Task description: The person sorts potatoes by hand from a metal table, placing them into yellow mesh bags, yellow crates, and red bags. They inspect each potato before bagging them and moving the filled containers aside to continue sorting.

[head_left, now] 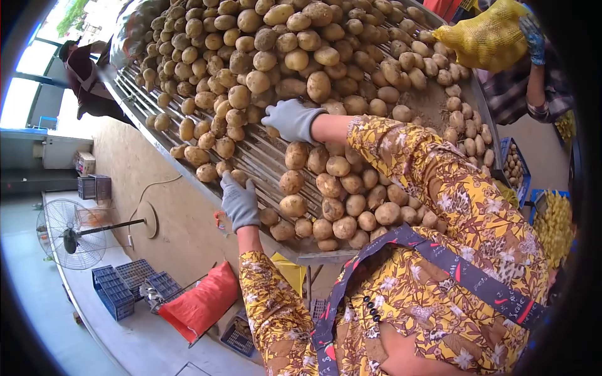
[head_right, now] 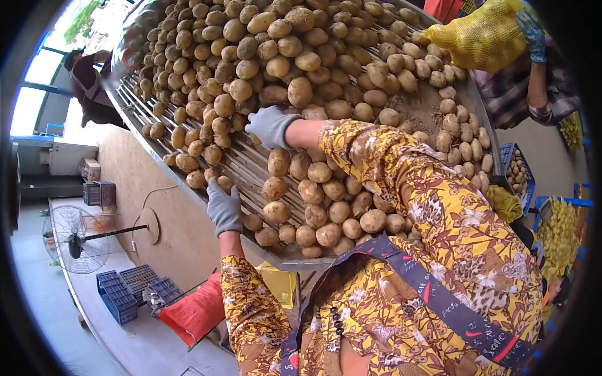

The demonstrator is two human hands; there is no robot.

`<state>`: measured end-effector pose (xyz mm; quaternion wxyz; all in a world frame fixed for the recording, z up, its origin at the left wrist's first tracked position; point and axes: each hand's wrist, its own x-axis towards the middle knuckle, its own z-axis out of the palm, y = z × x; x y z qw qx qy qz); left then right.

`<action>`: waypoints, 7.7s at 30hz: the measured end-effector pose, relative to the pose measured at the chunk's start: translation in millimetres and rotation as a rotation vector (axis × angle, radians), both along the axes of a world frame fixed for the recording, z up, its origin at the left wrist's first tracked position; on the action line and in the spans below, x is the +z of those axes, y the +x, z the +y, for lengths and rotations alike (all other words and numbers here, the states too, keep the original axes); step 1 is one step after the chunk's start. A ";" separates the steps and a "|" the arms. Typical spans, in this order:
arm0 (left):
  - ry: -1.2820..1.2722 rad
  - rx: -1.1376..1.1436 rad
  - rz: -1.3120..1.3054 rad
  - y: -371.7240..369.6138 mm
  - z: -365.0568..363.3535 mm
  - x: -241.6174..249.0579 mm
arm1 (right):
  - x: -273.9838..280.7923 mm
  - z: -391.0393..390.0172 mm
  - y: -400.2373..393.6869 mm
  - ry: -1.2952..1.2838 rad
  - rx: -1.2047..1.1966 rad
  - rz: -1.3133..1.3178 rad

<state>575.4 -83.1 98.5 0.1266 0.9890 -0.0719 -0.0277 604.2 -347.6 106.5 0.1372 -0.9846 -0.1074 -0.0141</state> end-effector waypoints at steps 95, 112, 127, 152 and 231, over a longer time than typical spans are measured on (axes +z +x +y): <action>0.157 -0.558 0.067 12.5 -199.7 10.7 | 7.7 19.8 -238.5 0.509 0.152 -0.101; -1.426 0.346 0.615 -82.2 18.3 -2.8 | -5.3 -64.2 -152.9 0.387 -0.310 0.096; 0.005 -0.305 0.113 -55.0 -102.6 53.5 | 27.7 -29.1 -160.2 0.088 -0.148 0.123; -1.226 -0.237 0.799 5.7 -153.5 61.0 | 13.4 -120.8 -166.1 2.447 -0.444 0.196; -0.740 -0.347 0.047 -171.9 -80.6 12.1 | -40.8 -58.9 -310.8 0.509 -0.443 -0.246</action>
